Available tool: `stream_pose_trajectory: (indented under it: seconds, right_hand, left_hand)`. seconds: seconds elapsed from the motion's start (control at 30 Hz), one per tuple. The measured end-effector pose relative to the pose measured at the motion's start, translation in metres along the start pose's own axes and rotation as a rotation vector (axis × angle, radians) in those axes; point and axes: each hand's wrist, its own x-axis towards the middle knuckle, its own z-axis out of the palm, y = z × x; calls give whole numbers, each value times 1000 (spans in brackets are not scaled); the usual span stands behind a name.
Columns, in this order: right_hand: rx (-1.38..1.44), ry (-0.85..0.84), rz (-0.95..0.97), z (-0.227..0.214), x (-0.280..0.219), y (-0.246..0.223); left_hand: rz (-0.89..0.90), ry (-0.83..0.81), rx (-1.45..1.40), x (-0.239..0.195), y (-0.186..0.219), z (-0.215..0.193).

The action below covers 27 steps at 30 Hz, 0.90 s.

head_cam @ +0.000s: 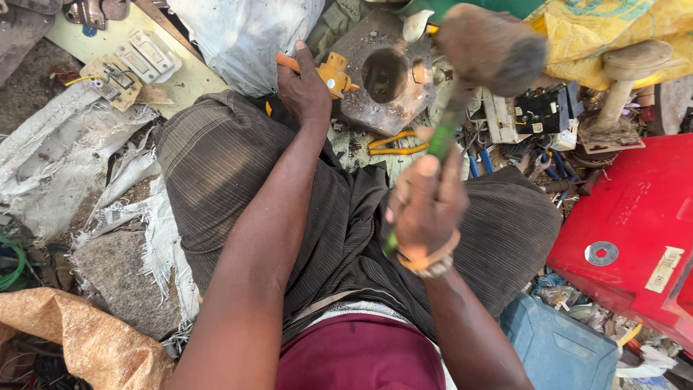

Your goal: The person sits cross-legged and uses a screwdriver to scrape and clean the interior of a yellow plastic housing. They then switch to a small black electrical component, using the screwdriver to adjust internal parts and wires.

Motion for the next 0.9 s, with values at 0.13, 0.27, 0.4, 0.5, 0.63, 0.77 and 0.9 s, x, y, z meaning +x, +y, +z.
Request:
stream_pose_trajectory:
  seconds: [0.13,0.27,0.4,0.5,0.63,0.77,0.9]
  right_hand:
    - [-235,-190,23,32,28,59]
    - [-250,-211,24,26,24,66]
    - [-211,-110,4,9,22,8]
    - [-121,-47,-102,0,18,-35]
    - [-134,4,-75,1,19,-24]
    - [-344,-128,119,35,39,45]
    - [-480,-174,-117,39,38,65]
  left_hand:
    - [-67,-68,34,1,-6,3]
    - [-56,123,-154,0,-7,1]
    - [-178,52,-192,-2,-1,-4]
    - [-210,41,-267,-3,8,-7]
    - [-321,22,-270,-4,6,-4]
    - [-395,30,-236,6,-4,-1]
    - [-285,59,-279,12,-6,3]
